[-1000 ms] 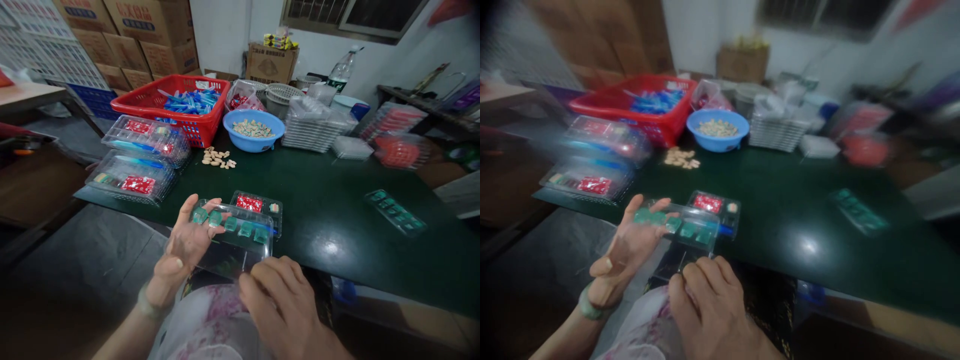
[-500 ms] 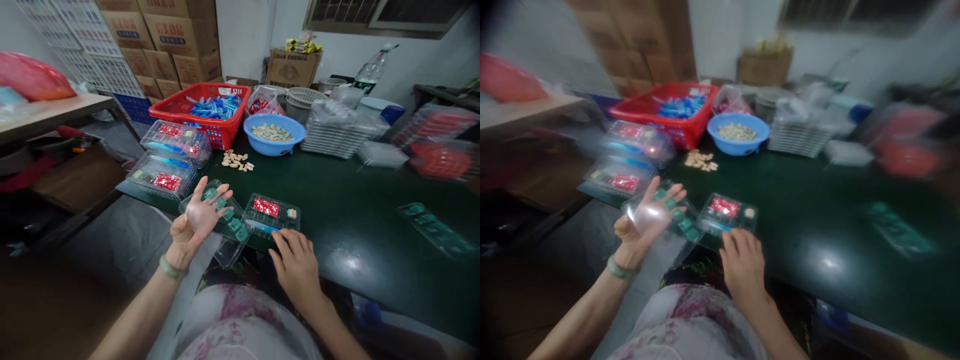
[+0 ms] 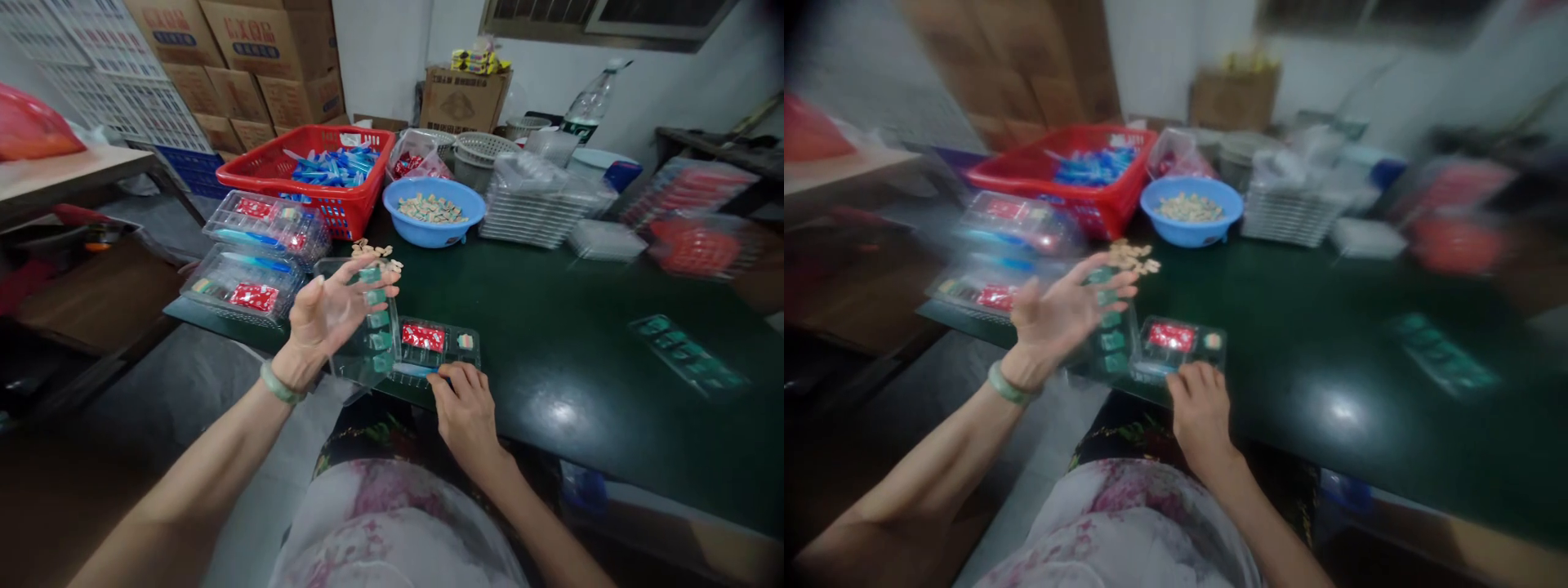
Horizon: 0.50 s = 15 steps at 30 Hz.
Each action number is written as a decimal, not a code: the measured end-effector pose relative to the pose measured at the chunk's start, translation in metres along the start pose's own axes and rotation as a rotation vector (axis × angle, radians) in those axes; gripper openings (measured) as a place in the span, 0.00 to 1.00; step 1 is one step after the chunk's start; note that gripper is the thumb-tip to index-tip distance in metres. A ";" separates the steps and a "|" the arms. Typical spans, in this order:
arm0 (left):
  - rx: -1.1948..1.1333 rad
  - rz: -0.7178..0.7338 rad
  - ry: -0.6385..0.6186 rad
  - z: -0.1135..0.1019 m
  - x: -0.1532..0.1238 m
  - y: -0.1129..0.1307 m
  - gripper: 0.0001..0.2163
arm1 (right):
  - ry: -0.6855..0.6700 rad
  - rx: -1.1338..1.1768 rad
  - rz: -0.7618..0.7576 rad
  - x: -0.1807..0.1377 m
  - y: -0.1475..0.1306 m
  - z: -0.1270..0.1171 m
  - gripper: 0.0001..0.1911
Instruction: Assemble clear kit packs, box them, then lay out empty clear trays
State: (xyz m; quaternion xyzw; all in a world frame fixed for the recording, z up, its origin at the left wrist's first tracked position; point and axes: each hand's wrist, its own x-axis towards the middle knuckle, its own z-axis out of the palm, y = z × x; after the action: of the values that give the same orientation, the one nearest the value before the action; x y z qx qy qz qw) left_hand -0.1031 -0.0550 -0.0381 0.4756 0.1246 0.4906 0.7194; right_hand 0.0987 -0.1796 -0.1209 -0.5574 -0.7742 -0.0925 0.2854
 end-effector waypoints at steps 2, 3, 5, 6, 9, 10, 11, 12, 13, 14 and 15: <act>0.112 -0.005 -0.111 0.006 0.018 -0.001 0.37 | 0.060 0.039 0.041 -0.004 0.002 -0.002 0.10; 0.168 -0.011 -0.171 0.010 0.027 -0.002 0.36 | 0.088 0.059 0.065 -0.006 0.004 -0.003 0.09; 0.274 -0.038 -0.281 0.018 0.043 -0.004 0.34 | 0.131 0.094 0.116 -0.013 0.011 -0.006 0.09; 0.330 -0.065 -0.328 0.024 0.050 -0.004 0.33 | 0.143 0.107 0.140 -0.017 0.015 -0.007 0.09; 0.570 -0.157 -0.431 0.042 0.065 -0.005 0.31 | 0.159 0.139 0.195 -0.027 0.026 -0.010 0.09; 0.691 -0.182 -0.466 0.049 0.068 -0.006 0.31 | 0.166 0.155 0.212 -0.030 0.029 -0.011 0.09; 0.823 -0.196 -0.502 0.055 0.070 -0.009 0.33 | 0.175 0.179 0.226 -0.032 0.031 -0.012 0.10; 0.959 -0.192 -0.544 0.060 0.071 -0.013 0.34 | 0.189 0.207 0.242 -0.033 0.032 -0.012 0.10; 1.094 -0.172 -0.586 0.065 0.071 -0.018 0.35 | 0.206 0.238 0.260 -0.033 0.033 -0.012 0.11; 1.220 -0.139 -0.626 0.069 0.070 -0.024 0.36 | 0.224 0.267 0.278 -0.034 0.034 -0.012 0.11; 1.336 -0.097 -0.661 0.072 0.068 -0.031 0.37 | 0.239 0.293 0.295 -0.034 0.034 -0.011 0.12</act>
State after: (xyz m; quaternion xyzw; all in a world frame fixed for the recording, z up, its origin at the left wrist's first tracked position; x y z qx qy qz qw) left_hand -0.0050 -0.0415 -0.0063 0.9281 0.1943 0.1097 0.2979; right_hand 0.1409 -0.1998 -0.1357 -0.6020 -0.6503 -0.0018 0.4633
